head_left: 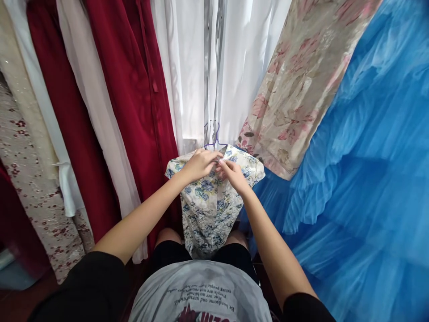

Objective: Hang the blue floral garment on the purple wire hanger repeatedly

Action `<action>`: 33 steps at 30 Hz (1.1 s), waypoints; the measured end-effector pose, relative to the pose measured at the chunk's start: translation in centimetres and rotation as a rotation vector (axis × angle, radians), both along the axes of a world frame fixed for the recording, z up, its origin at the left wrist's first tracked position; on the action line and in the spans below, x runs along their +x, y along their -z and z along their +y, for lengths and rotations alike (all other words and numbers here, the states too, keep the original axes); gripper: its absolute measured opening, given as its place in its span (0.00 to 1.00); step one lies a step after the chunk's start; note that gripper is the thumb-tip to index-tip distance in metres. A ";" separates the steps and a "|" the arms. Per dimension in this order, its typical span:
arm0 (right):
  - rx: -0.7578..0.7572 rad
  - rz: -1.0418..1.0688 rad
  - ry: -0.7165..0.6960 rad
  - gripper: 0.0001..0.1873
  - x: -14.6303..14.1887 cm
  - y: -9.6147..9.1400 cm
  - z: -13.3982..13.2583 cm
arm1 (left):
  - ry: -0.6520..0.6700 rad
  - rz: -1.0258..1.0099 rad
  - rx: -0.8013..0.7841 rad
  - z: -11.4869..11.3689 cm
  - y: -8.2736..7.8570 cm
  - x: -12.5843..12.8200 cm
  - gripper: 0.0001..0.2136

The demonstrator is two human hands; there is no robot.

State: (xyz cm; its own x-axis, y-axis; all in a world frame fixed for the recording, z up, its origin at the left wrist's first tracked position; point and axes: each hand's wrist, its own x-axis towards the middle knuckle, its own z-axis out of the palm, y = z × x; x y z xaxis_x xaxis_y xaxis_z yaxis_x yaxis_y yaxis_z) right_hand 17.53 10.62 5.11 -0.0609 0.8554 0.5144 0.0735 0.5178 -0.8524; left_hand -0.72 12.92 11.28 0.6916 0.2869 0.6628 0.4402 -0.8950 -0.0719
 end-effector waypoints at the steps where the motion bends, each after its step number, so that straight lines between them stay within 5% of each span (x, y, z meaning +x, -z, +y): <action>1: 0.011 0.000 0.007 0.27 -0.3 -0.8 0.8 | -0.009 0.021 0.030 0.0 0.0 -0.1 0.15; 5: 0.061 -0.002 0.020 0.27 -1.2 -1.3 1.5 | -0.045 -0.075 0.028 0.0 0.2 -0.3 0.14; 13: 0.139 -0.069 0.196 0.20 -0.8 0.7 2.7 | 0.029 -0.543 -0.147 1.1 -0.3 0.7 0.14; 19: 0.034 -0.146 0.163 0.18 0.4 2.4 1.5 | 0.081 -0.946 -0.388 7.2 -1.3 -5.9 0.13; 22: -0.003 -0.166 0.110 0.16 0.2 2.6 0.4 | -0.001 -1.097 -0.562 9.4 1.6 -9.8 0.16; 25: -0.043 -0.175 0.072 0.16 -0.2 3.3 -0.1 | -0.108 -1.191 -0.597 9.8 6.4 -11.8 0.15; 29: -0.098 -0.114 0.084 0.18 0.7 5.0 -0.4 | -0.173 -1.150 -0.608 9.1 12.9 -11.2 0.13; 33: -0.153 -0.037 0.118 0.20 3.7 6.7 -1.3 | -0.195 -0.991 -0.576 8.1 16.5 -9.3 0.11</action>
